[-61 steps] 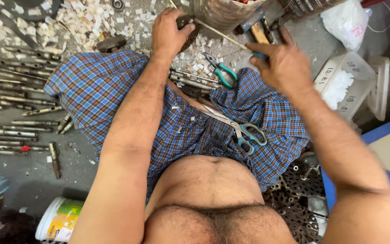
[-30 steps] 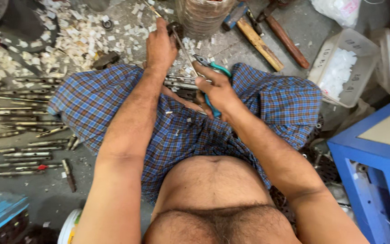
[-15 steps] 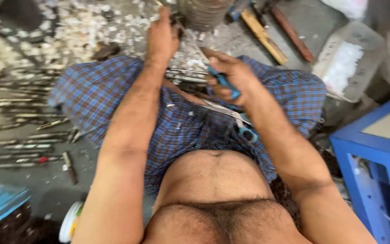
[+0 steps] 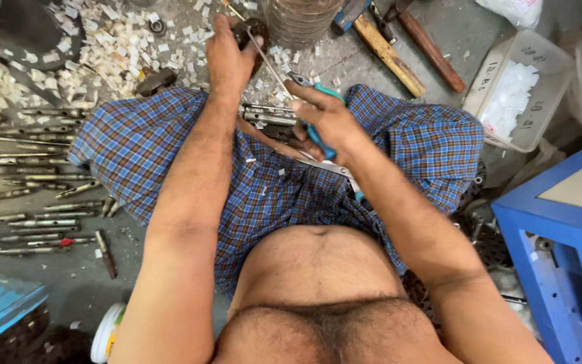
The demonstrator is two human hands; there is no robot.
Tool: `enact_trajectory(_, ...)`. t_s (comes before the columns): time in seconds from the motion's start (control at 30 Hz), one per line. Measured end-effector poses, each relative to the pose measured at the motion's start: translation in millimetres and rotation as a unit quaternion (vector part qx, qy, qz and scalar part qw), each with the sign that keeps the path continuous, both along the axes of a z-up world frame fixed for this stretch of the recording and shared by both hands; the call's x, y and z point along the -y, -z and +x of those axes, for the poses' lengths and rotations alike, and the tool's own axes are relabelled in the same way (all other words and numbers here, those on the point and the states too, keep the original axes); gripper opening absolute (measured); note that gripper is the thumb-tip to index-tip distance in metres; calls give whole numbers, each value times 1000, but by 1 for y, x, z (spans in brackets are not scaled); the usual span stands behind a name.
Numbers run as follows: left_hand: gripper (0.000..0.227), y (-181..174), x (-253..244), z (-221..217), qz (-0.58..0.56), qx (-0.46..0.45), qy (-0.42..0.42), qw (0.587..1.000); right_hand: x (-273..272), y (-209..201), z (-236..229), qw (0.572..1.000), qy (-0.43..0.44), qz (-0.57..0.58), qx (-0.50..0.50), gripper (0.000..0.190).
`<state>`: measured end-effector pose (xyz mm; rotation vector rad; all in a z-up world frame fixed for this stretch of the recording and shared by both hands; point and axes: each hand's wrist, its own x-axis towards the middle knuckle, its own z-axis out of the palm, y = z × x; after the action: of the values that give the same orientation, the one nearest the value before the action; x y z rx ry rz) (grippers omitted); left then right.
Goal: The person sits on the floor and uses a screwdriver to pry and adjust components on a circular copper motor stator. They then use a hammer to tap the stator and later retrieve metal tools from a bucket.
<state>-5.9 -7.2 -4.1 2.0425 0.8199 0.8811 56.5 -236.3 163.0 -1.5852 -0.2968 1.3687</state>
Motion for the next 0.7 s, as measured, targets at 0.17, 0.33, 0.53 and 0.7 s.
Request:
enact_trajectory(0.17,44,-2,4,5,6,-74,8,997,-5,-8,-10,999,22,-22,-18,57)
enact_trajectory(0.33,55,-6,9,7,67,-144,6,987,-9,-12,-33,997,-6,-1,74,58)
enact_trajectory(0.53,53,-2,11,9,79,-142,41,986,2,-16,-3,999,25,-41,-23,57)
enact_trajectory(0.7,44,-2,9,14,-1,-166,58,984,7,21,-15,926,-66,31,370,60)
